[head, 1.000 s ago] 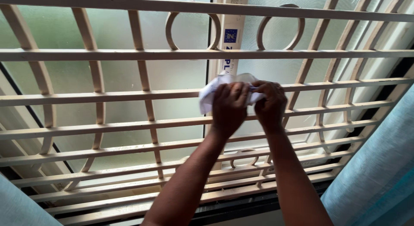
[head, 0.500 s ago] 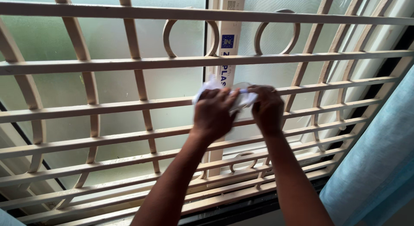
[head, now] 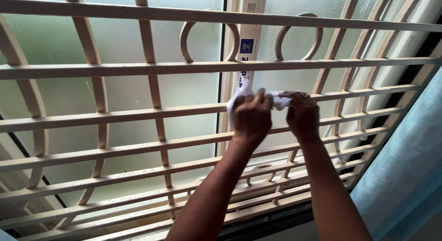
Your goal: The person wipes the horizontal bars of a window grille by hand using a cloth.
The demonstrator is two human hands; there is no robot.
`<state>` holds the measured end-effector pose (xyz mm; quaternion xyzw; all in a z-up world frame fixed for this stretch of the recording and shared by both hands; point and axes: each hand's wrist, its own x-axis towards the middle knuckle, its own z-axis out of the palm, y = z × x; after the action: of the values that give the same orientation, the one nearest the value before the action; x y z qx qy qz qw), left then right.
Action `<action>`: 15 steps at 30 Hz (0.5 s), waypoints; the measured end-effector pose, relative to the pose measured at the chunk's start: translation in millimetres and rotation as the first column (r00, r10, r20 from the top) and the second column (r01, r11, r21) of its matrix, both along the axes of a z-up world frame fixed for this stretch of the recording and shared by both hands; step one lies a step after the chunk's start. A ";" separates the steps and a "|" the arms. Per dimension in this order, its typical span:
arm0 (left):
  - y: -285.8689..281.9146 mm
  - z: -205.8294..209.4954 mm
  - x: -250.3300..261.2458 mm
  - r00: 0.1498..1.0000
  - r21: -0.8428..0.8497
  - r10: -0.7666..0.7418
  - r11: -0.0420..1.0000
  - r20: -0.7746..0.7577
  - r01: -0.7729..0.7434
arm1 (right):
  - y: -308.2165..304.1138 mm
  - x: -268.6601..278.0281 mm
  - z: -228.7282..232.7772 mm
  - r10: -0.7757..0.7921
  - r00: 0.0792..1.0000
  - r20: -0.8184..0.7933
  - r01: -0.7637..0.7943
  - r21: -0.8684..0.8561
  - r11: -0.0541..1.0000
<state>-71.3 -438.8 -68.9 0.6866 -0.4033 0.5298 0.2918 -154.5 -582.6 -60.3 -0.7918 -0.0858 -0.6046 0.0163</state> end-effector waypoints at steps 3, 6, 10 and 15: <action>-11.2 -4.2 -4.7 0.996 -0.040 -0.013 0.999 0.087 0.017 | -2.6 4.6 -4.3 -0.044 0.998 0.053 0.040 0.073 0.997; -3.1 -11.7 -7.0 0.994 -0.056 -0.016 0.998 0.105 0.022 | 8.1 10.4 -13.7 -0.030 0.989 0.148 0.020 0.069 0.997; -6.6 -9.3 -18.4 0.991 -0.124 -0.006 0.992 0.134 0.023 | -3.1 5.0 -14.8 0.060 0.988 0.139 -0.062 0.011 0.998; -45.4 -3.8 -34.3 0.983 -0.108 -0.017 0.993 0.181 0.037 | -53.0 -2.3 -18.2 0.002 0.983 0.183 0.000 -0.011 1.000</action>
<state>-105.6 -484.2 -72.8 0.6130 -0.4073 0.6073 0.2993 -156.8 -635.6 -78.5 -0.7329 -0.0905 -0.6742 0.0043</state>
